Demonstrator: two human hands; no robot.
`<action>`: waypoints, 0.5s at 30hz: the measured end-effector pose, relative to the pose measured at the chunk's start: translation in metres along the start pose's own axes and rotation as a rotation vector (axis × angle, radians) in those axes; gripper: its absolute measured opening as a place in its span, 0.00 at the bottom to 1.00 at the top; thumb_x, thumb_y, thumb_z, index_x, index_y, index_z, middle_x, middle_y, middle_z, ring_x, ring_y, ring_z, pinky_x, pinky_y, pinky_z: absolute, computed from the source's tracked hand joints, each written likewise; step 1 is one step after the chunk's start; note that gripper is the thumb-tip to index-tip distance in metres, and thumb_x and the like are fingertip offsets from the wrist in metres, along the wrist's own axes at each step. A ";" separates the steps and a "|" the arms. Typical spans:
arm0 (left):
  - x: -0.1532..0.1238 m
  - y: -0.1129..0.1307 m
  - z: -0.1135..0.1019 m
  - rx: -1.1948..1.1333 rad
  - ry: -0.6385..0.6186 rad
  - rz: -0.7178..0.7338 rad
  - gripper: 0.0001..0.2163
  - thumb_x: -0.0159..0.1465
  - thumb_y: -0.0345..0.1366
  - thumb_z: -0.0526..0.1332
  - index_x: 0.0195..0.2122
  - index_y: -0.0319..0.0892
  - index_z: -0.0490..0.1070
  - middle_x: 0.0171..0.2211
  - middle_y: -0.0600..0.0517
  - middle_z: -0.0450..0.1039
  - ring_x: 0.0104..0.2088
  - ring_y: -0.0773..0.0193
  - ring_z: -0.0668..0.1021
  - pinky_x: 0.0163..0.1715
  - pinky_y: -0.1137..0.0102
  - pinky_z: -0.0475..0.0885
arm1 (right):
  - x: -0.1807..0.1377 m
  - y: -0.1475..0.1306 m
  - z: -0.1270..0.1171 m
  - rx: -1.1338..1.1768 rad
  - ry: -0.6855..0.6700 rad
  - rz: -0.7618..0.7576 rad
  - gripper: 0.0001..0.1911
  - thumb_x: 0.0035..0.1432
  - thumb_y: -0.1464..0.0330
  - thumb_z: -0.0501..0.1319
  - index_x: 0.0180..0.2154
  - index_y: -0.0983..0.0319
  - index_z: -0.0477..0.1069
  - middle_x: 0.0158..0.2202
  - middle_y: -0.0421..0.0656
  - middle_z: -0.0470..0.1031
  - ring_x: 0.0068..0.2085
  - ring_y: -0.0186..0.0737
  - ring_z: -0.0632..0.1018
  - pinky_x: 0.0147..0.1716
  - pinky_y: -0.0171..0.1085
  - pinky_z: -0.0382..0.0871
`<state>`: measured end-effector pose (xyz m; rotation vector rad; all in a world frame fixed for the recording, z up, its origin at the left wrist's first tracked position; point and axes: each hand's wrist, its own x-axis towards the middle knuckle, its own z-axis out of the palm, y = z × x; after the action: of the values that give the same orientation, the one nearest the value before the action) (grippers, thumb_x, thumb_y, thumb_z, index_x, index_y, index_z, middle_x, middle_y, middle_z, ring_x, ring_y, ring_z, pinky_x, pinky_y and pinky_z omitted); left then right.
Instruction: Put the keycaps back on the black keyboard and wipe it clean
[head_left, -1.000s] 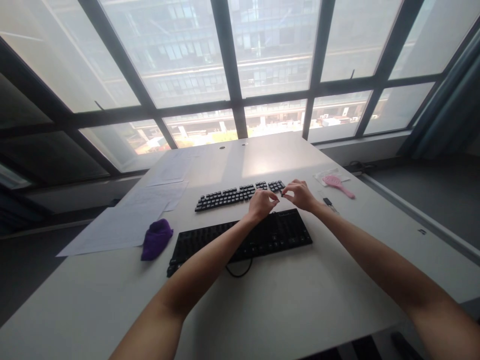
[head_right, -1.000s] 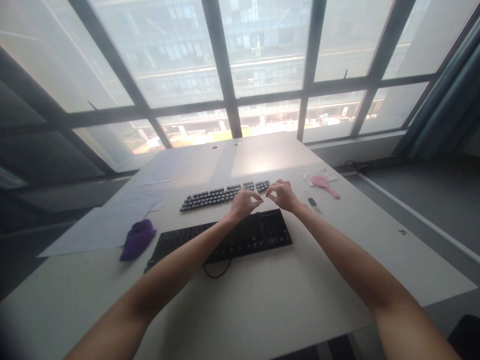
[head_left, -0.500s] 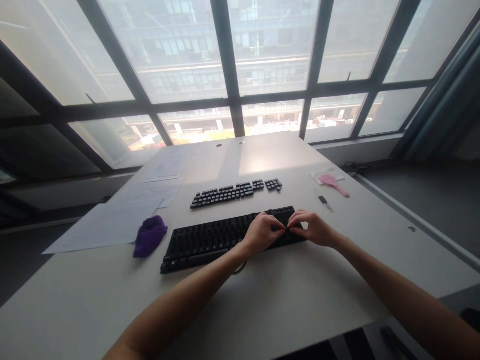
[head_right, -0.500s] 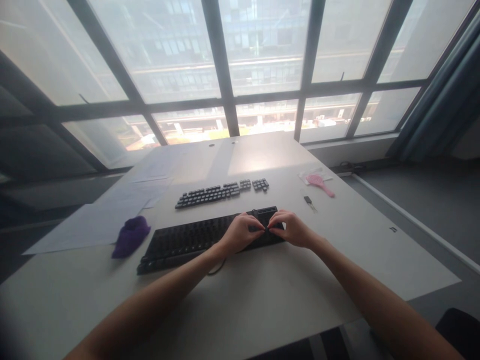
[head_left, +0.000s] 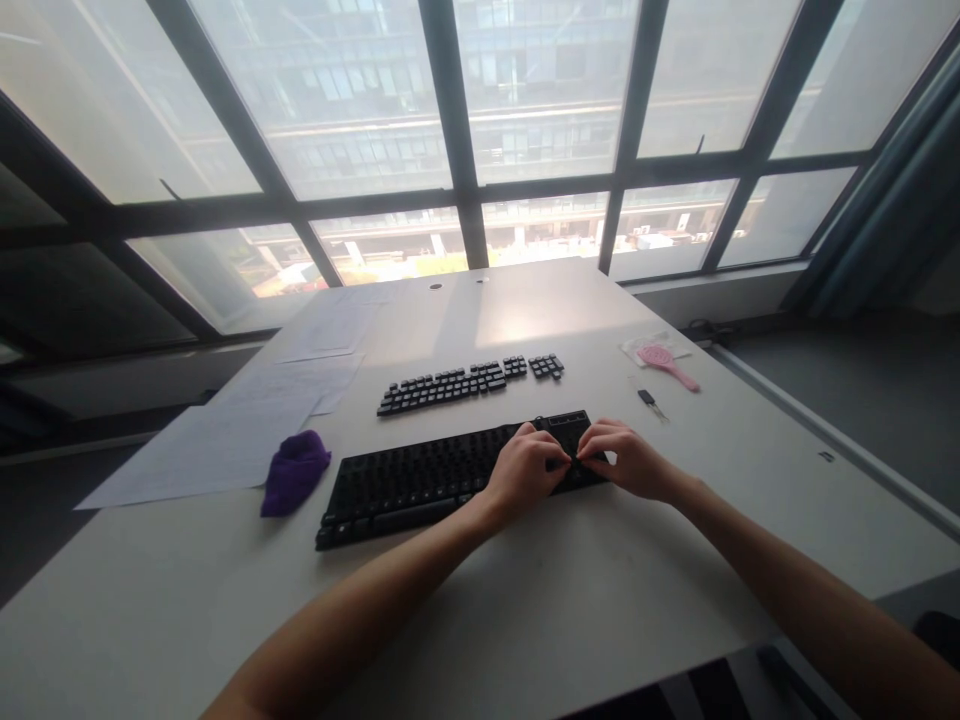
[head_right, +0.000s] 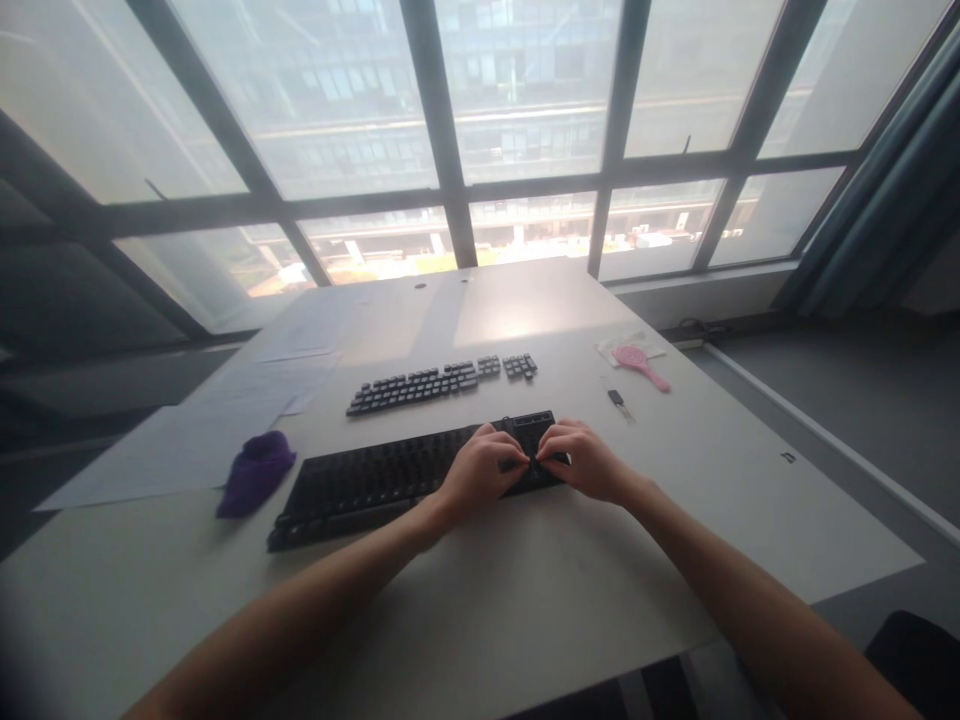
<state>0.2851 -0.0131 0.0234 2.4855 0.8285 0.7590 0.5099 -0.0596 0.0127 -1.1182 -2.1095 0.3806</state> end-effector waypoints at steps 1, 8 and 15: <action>-0.001 0.001 0.000 0.027 0.003 0.018 0.04 0.62 0.33 0.68 0.35 0.47 0.83 0.36 0.52 0.81 0.38 0.59 0.74 0.39 0.66 0.72 | 0.000 -0.001 0.000 -0.024 -0.007 -0.007 0.05 0.61 0.72 0.65 0.35 0.57 0.78 0.38 0.43 0.80 0.41 0.44 0.77 0.46 0.47 0.69; -0.006 0.010 -0.002 0.246 -0.007 0.165 0.11 0.70 0.35 0.59 0.35 0.46 0.82 0.37 0.48 0.80 0.39 0.58 0.71 0.40 0.64 0.71 | -0.001 -0.008 -0.001 -0.076 -0.030 -0.025 0.05 0.61 0.72 0.63 0.34 0.57 0.78 0.38 0.44 0.79 0.41 0.44 0.76 0.46 0.48 0.69; -0.006 0.006 0.003 0.112 0.029 0.042 0.06 0.64 0.33 0.65 0.37 0.46 0.83 0.37 0.51 0.82 0.38 0.58 0.73 0.40 0.65 0.72 | -0.001 -0.008 -0.002 -0.049 -0.027 -0.018 0.05 0.62 0.71 0.63 0.35 0.56 0.78 0.38 0.45 0.79 0.41 0.45 0.76 0.45 0.47 0.71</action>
<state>0.2858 -0.0220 0.0219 2.6042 0.8529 0.7843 0.5070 -0.0655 0.0177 -1.1275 -2.1613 0.3384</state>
